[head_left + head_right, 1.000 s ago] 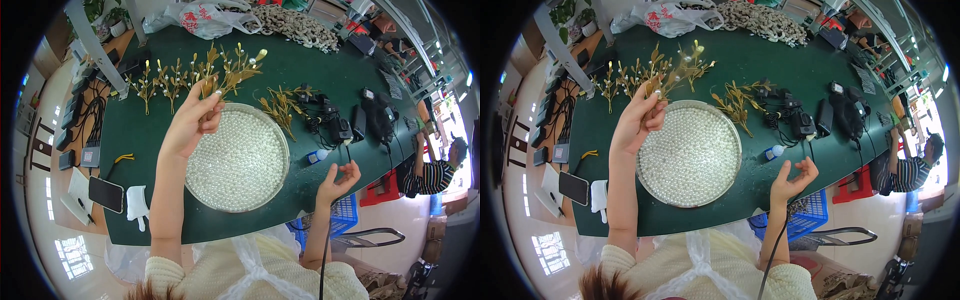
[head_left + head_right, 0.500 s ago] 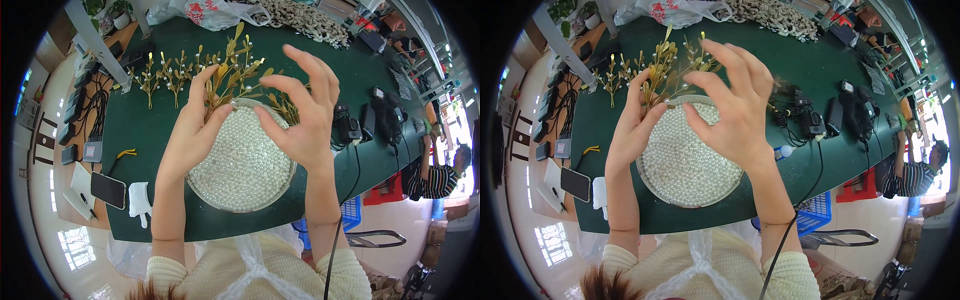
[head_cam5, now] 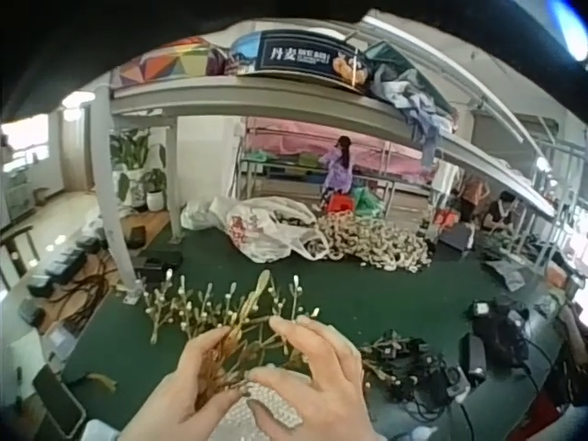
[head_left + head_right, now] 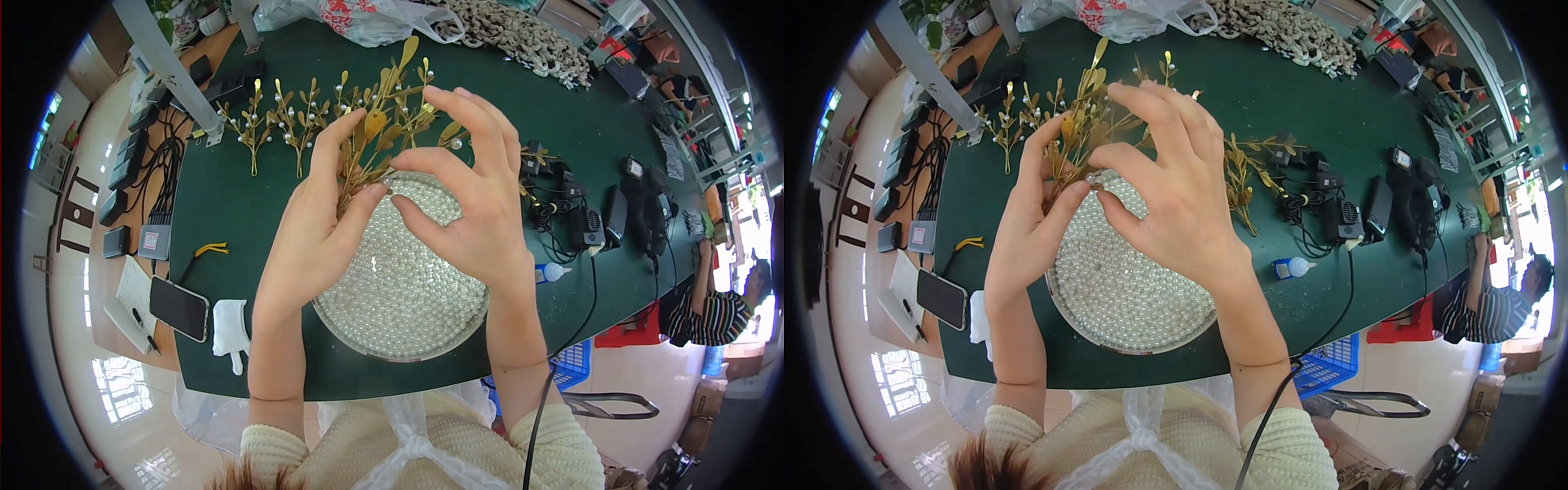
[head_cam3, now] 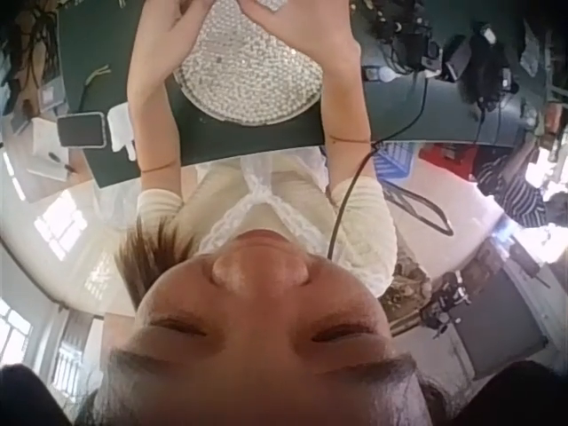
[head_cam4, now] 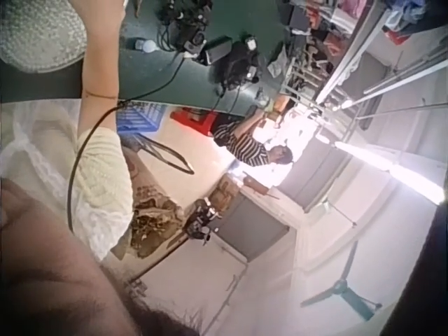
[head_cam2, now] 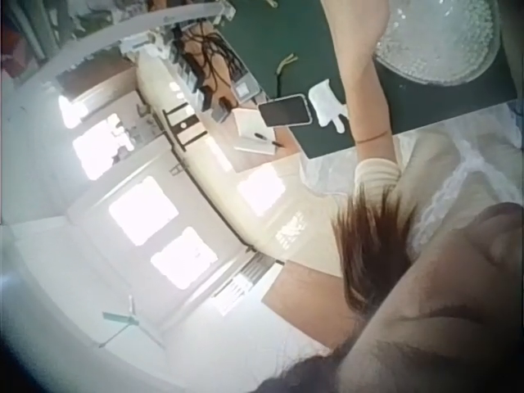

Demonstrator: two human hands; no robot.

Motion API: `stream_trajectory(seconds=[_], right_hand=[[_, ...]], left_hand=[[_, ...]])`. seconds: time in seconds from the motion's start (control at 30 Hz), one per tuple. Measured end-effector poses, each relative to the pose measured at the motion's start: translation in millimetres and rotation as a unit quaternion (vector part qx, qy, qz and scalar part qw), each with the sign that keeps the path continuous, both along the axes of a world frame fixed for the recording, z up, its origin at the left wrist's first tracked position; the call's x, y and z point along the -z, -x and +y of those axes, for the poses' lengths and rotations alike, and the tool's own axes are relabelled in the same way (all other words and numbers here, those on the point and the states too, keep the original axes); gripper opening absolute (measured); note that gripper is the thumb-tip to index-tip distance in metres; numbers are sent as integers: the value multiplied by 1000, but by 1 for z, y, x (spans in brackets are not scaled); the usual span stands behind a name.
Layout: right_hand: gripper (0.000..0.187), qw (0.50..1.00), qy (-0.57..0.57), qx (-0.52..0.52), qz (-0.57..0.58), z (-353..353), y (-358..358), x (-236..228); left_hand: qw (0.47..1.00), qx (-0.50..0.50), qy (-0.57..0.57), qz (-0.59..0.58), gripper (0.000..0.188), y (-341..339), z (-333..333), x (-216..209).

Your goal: The person applies glue to the stems of a gold-colored artificial branch, picks up a pearl from a bowl, and presses it onto the glued spot. They repeat this process, attaching pearls to different spots on the branches.

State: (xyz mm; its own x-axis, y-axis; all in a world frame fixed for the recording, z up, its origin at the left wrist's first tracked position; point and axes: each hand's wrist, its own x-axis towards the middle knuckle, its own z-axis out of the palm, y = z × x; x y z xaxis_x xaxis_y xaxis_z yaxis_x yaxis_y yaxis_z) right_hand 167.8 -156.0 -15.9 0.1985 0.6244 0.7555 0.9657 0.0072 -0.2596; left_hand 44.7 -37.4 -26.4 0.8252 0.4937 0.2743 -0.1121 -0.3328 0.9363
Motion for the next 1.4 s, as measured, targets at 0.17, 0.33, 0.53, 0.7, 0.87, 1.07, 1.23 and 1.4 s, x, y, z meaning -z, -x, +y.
stream_trajectory(seconds=[0.17,0.33,0.53,0.7,0.87,1.07,1.23,1.4], right_hand=[[30,1000,-4,10,-1,1,-1,2],[27,1000,-4,11,19,1,-3,6],[26,999,-8,-17,34,3,-4,8],[26,999,-1,-26,19,3,-6,7],[24,999,-9,-38,25,4,-7,11],[21,998,-10,-51,20,4,-11,15],[17,997,-12,-78,4,6,-13,16],[16,997,-17,-69,-19,7,-16,20]], left_hand=[[1000,1,8,16,53,1,-1,-2],[1000,4,-5,25,52,-1,-1,-1],[1000,3,-9,26,53,-1,-2,-1],[1000,4,-13,26,53,-1,-2,0],[999,7,-10,30,53,1,-2,-1],[999,9,-12,38,52,-1,-4,-2],[1000,14,-11,7,52,-1,-3,2],[1000,15,-4,9,52,-4,-2,5]])
